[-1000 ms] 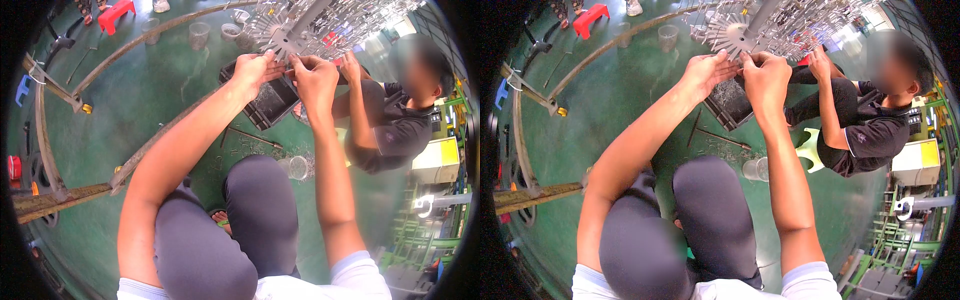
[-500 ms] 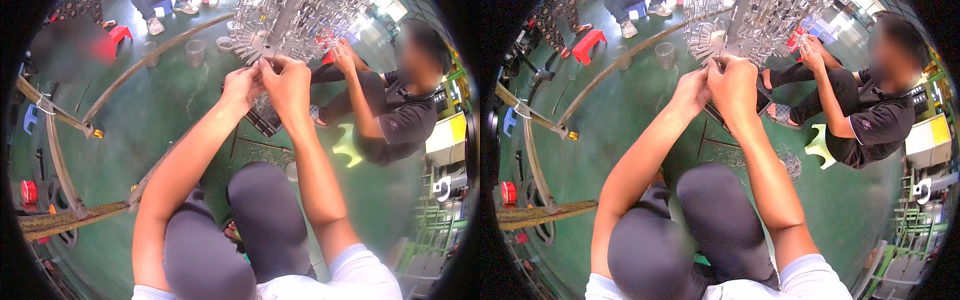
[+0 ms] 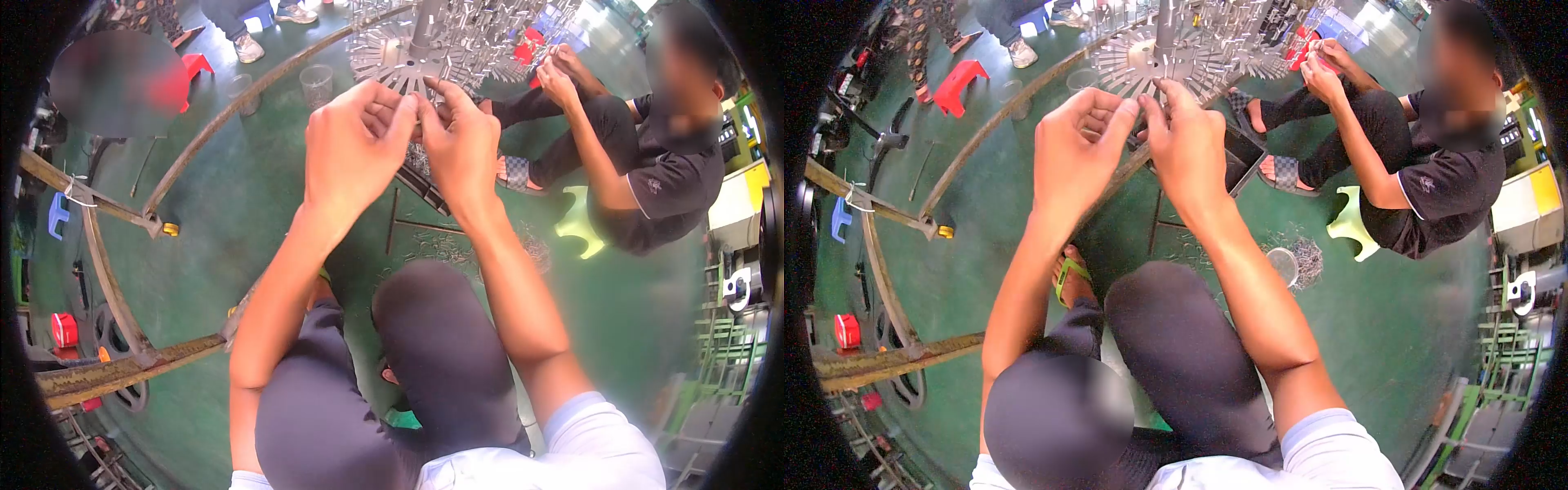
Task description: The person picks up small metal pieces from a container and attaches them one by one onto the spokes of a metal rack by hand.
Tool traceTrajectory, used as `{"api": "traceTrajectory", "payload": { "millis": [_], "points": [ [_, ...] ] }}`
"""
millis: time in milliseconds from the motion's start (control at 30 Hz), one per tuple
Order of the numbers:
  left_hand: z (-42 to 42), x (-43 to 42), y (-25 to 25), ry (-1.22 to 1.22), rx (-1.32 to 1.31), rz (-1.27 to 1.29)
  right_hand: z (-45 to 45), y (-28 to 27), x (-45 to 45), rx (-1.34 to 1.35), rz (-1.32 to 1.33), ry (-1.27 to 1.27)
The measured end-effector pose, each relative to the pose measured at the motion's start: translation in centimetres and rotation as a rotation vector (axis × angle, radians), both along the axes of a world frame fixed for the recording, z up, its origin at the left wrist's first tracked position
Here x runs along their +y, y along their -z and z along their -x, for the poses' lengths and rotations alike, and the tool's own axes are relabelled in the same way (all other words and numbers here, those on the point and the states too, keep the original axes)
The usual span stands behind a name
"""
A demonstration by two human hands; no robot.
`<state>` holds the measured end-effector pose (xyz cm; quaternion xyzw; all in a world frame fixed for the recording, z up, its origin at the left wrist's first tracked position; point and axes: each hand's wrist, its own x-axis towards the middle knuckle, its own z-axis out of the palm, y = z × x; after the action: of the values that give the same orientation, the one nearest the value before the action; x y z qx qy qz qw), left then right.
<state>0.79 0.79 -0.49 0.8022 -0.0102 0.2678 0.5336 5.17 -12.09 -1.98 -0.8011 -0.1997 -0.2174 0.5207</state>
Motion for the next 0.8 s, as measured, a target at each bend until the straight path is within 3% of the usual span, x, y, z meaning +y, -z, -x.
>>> {"api": "traceTrajectory", "payload": {
  "millis": [67, 267, 367, 433, 533, 600, 667, 700, 800],
  "points": [
    [-0.2, -0.7, 0.7, -0.001, -0.058, -0.011, 0.0, 0.5, -0.4, -0.08, 0.158, 0.068],
    [-1.1, -0.6, 2.3, -0.039, -0.255, -0.088, 0.1, 2.2, 0.4, -0.154, 0.055, 0.015],
    [-1.7, 0.2, 3.3, 0.006, -0.291, -0.136, -0.2, 1.7, 0.2, -0.089, 0.174, 0.018],
    [-0.9, -0.1, 2.0, 0.0, -0.127, -0.043, 1.0, 1.1, -1.4, -0.022, 0.13, -0.034],
    [-0.6, -0.8, 2.1, 0.006, -0.302, -0.022, 2.8, 1.1, -5.3, 0.07, 0.085, -0.078],
    [-5.8, 6.3, 7.3, 0.223, -0.221, 0.277, 3.1, 5.6, -9.5, 0.105, 0.242, 0.032],
    [-5.9, 6.3, 7.6, 0.207, -0.203, 0.288, 3.8, 11.5, -12.9, 0.345, 0.281, 0.085],
    [-2.5, 1.9, 4.1, 0.092, -0.227, 0.15, 4.1, 15.1, -14.8, 0.439, 0.435, 0.059],
    [-1.1, -0.4, 3.1, 0.014, -0.305, 0.009, 5.4, 26.9, -18.7, 0.553, 0.693, -0.044]
  ]
}}
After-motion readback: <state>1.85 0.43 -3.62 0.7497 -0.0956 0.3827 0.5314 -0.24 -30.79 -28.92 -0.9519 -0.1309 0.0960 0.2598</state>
